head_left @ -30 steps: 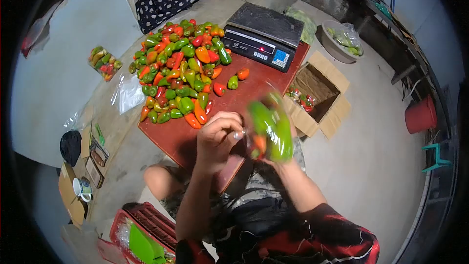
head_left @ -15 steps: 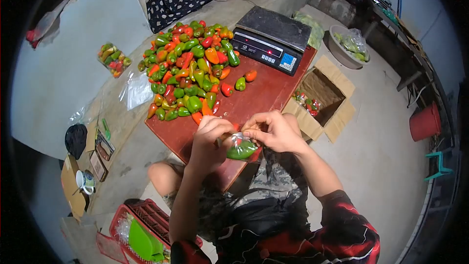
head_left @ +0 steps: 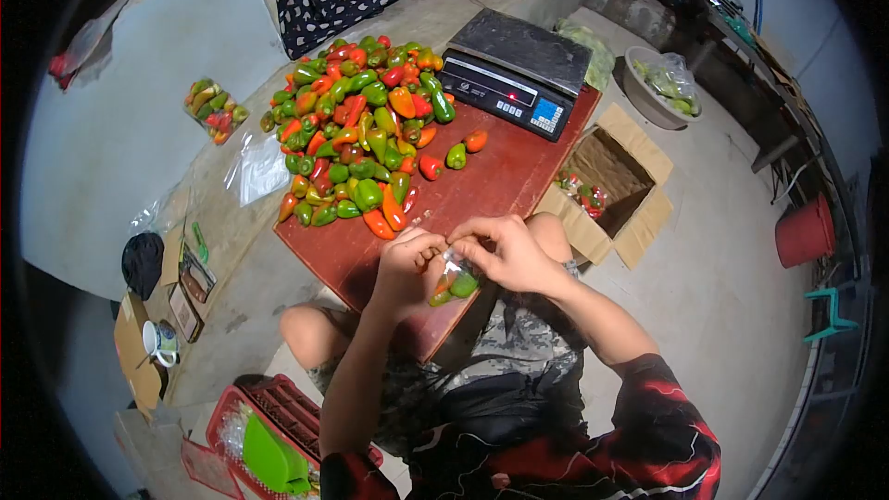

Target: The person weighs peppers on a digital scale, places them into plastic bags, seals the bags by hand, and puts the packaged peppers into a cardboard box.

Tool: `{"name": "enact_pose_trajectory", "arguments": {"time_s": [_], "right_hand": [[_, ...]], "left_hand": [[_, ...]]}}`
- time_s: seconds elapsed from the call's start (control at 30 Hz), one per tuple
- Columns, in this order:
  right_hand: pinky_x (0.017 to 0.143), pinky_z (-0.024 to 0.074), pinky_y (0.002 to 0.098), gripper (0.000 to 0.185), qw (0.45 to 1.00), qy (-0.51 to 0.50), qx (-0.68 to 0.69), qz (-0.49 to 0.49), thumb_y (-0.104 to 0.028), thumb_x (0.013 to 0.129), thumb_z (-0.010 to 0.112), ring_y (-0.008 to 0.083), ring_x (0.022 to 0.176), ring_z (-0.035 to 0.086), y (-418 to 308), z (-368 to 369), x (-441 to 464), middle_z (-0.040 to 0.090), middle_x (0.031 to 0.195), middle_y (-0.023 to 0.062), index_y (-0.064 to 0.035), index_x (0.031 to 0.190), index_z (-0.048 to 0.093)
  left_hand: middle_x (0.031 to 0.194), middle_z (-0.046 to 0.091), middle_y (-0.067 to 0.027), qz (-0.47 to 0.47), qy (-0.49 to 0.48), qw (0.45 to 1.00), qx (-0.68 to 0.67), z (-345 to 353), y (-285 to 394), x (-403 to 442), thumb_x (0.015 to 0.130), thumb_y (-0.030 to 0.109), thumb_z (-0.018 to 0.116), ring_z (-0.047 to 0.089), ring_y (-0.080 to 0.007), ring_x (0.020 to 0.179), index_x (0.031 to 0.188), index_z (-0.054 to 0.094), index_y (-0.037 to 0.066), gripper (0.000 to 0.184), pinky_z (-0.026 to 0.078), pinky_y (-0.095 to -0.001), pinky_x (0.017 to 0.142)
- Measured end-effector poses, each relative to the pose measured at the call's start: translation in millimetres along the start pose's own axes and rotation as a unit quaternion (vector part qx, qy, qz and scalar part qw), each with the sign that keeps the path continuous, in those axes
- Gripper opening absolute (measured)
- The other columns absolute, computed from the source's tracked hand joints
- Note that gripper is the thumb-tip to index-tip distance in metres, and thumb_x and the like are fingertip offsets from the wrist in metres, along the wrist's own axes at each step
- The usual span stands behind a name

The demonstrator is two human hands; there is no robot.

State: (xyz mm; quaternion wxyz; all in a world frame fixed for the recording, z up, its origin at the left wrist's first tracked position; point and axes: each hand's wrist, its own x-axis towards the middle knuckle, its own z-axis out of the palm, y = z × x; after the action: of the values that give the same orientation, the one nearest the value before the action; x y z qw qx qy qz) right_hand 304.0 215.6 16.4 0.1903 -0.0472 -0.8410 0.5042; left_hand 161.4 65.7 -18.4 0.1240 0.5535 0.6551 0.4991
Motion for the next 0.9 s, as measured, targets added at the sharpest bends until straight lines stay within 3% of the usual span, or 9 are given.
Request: {"name": "enact_pose_trajectory", "arguments": {"time_s": [0.03,0.1,0.3,0.43,0.5,0.63,0.73,0.8,0.9], "right_hand": [[0.063,0.0536,0.0325,0.015,1.0,0.0,0.001,0.0,-0.006,0.094,0.064,0.0169,0.072,0.066,-2,-2,0,0.068,0.082,0.0077,-0.0007,0.107,0.068],[0.069,0.0556,0.0365,0.031,0.948,-0.035,-0.209,-0.236,-0.008,0.087,0.068,0.0241,0.089,0.065,-4,-7,2,0.064,0.096,0.0087,-0.0053,0.117,0.065],[0.07,0.0554,0.0381,0.034,0.875,-0.108,-0.338,-0.328,-0.011,0.075,0.063,0.029,0.084,0.059,14,-2,-1,0.053,0.086,0.0077,-0.0029,0.108,0.061],[0.066,0.0533,0.0432,0.013,0.96,-0.04,-0.19,-0.201,-0.01,0.084,0.066,0.0346,0.072,0.062,27,14,1,0.058,0.075,0.0163,0.0002,0.093,0.064],[0.062,0.0513,0.0451,0.017,0.996,0.028,-0.086,0.001,-0.013,0.091,0.065,0.0379,0.063,0.063,28,23,-3,0.062,0.068,0.0194,0.0036,0.085,0.066],[0.062,0.0501,0.0464,0.024,0.981,0.023,-0.047,0.189,-0.018,0.093,0.062,0.0386,0.069,0.069,48,35,-1,0.064,0.071,0.025,0.0031,0.085,0.068],[0.064,0.0504,0.049,0.024,0.986,0.048,-0.047,0.155,-0.017,0.093,0.059,0.0409,0.07,0.067,60,46,-7,0.063,0.069,0.025,0.0031,0.084,0.068],[0.068,0.0514,0.0501,0.02,0.989,0.051,-0.087,0.107,-0.016,0.092,0.06,0.0413,0.075,0.065,65,52,-8,0.063,0.073,0.0213,0.0011,0.087,0.068],[0.073,0.0526,0.049,0.016,0.972,0.057,-0.229,0.01,-0.018,0.088,0.063,0.0388,0.09,0.063,65,62,-15,0.063,0.089,0.0183,-0.0036,0.092,0.068]], "left_hand": [[0.083,0.062,-0.0087,-0.001,-0.001,1.0,0.0,-1,-4,-3,0.076,-0.01,0.065,0.062,-0.0167,0.074,0.095,0.066,-0.004,0.02,0.049,-0.029,0.067],[0.083,0.06,-0.0055,-0.118,-0.023,0.989,-0.088,-3,-10,-8,0.08,-0.012,0.063,0.059,-0.0086,0.074,0.096,0.066,-0.005,0.018,0.046,-0.0239,0.065],[0.077,0.057,-0.0017,-0.09,-0.006,0.989,-0.117,6,-13,-14,0.078,-0.007,0.066,0.05,-0.0047,0.064,0.092,0.067,-0.001,0.015,0.042,-0.0236,0.056],[0.077,0.058,-0.0045,-0.119,0.018,0.984,-0.129,11,-6,-21,0.08,-0.005,0.064,0.052,-0.0084,0.061,0.09,0.066,0.0,0.011,0.043,-0.0253,0.056],[0.081,0.06,-0.0098,-0.11,0.021,0.993,0.026,16,2,-22,0.083,-0.004,0.061,0.062,-0.0164,0.071,0.094,0.067,-0.001,0.013,0.047,-0.0281,0.065],[0.08,0.059,-0.0118,-0.033,0.087,0.986,0.137,42,-24,-27,0.083,-0.001,0.062,0.06,-0.0175,0.065,0.09,0.067,0.0,0.009,0.047,-0.0297,0.06],[0.078,0.059,-0.0114,-0.037,0.158,0.979,0.122,56,-28,-28,0.085,0.0,0.061,0.061,-0.017,0.063,0.089,0.066,0.0,0.006,0.047,-0.0293,0.058],[0.077,0.062,-0.015,-0.119,0.182,0.975,0.036,63,-32,-31,0.084,0.002,0.059,0.062,-0.0316,0.075,0.087,0.064,0.0,0.006,0.05,-0.0407,0.066],[0.072,0.062,-0.0096,-0.171,0.217,0.961,-0.032,73,-50,-37,0.088,0.001,0.058,0.061,-0.022,0.067,0.086,0.063,-0.001,0.006,0.049,-0.0347,0.062]]}}
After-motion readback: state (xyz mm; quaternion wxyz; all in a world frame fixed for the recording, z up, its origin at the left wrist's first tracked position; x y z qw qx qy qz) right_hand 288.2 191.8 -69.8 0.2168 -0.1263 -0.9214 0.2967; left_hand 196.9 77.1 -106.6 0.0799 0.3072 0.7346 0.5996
